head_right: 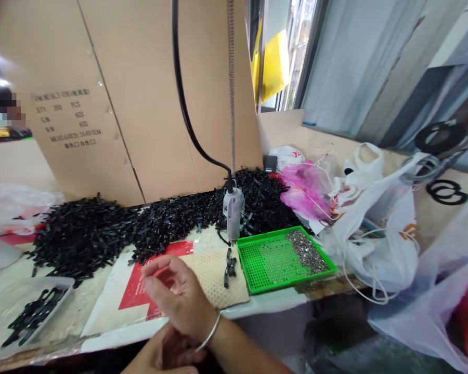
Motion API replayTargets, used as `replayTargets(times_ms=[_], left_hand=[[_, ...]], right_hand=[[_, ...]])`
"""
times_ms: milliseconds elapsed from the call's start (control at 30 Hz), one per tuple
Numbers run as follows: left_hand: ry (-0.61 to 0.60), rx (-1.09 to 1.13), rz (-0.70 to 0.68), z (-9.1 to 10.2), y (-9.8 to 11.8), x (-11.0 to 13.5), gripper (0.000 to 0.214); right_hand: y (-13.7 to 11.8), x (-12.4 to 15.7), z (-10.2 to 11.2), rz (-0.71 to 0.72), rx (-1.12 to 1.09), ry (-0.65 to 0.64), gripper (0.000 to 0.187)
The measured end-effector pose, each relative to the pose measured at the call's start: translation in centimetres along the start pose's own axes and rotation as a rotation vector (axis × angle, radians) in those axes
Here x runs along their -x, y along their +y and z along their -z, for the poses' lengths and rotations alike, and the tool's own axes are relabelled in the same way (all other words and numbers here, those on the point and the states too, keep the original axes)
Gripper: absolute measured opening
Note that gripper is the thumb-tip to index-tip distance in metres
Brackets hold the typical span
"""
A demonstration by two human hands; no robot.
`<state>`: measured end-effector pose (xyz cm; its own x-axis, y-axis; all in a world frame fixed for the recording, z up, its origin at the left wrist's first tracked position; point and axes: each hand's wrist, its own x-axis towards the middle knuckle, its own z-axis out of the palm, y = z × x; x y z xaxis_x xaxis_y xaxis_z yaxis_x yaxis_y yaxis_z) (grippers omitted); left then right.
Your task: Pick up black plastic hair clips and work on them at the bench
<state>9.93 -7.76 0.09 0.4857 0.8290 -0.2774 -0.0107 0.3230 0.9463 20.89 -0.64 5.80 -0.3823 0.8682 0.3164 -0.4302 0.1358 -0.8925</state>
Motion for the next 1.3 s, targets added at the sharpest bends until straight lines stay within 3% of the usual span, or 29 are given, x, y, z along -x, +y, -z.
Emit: replayTargets(times_ms=[100,167,233,333,467,600,700,767,933,1000,1100,1200,1300], left_hand=[[0.186,-0.224,0.031,3.3,0.5,1.4,0.078],[0.329,-0.256,0.033,6.1,0.7,3.3,0.068],[0.479,-0.252,0.024,8.8,0.8,5.4,0.064],[0.717,-0.354,0.044,11.8,0.8,8.3,0.063],[0.867,-0.396,0.023,13.4,0.4,10.2,0.063],[0.846,-0.439,0.015,12.2,0.4,8.1,0.059],[0.681,-0.476,-0.021,9.7,1.0,4.5,0.05],[0.526,-0.482,-0.052,7.9,1.7,1.4,0.046],[0.2,-0.535,-0.043,3.8,3.2,-7.6,0.038],[0.167,-0.583,-0.042,2.8,3.3,-10.6,0.038],[0.219,-0.615,-0.068,1.9,2.8,-13.5,0.038],[0.237,-0.62,-0.061,1.3,2.4,-14.5,0.034],[0.237,-0.571,-0.017,1.0,2.2,-14.9,0.032]], right_hand=[[-0.4,-2.3,4.4,0.206,0.833,-0.057,0.014],[0.2,-3.9,6.6,0.139,1.261,0.009,0.018],[1.2,-5.1,8.2,0.06,1.415,0.093,0.028],[3.0,-6.1,9.9,-0.01,1.457,0.151,0.034],[4.7,-8.1,11.9,-0.077,1.487,0.145,0.039],[4.1,-8.7,12.5,-0.129,1.519,0.097,0.035],[1.7,-5.6,11.7,-0.125,1.511,0.022,0.019],[0.0,-2.2,11.2,-0.107,1.373,-0.017,0.014],[-0.8,5.2,12.4,-0.255,1.127,0.286,0.025],[0.2,6.2,13.3,-0.263,1.127,0.353,0.028],[1.8,5.9,13.7,-0.16,1.253,0.314,0.027],[2.8,4.7,13.4,-0.05,1.491,0.245,0.024],[2.9,3.9,12.8,-0.092,1.671,0.187,0.025]])
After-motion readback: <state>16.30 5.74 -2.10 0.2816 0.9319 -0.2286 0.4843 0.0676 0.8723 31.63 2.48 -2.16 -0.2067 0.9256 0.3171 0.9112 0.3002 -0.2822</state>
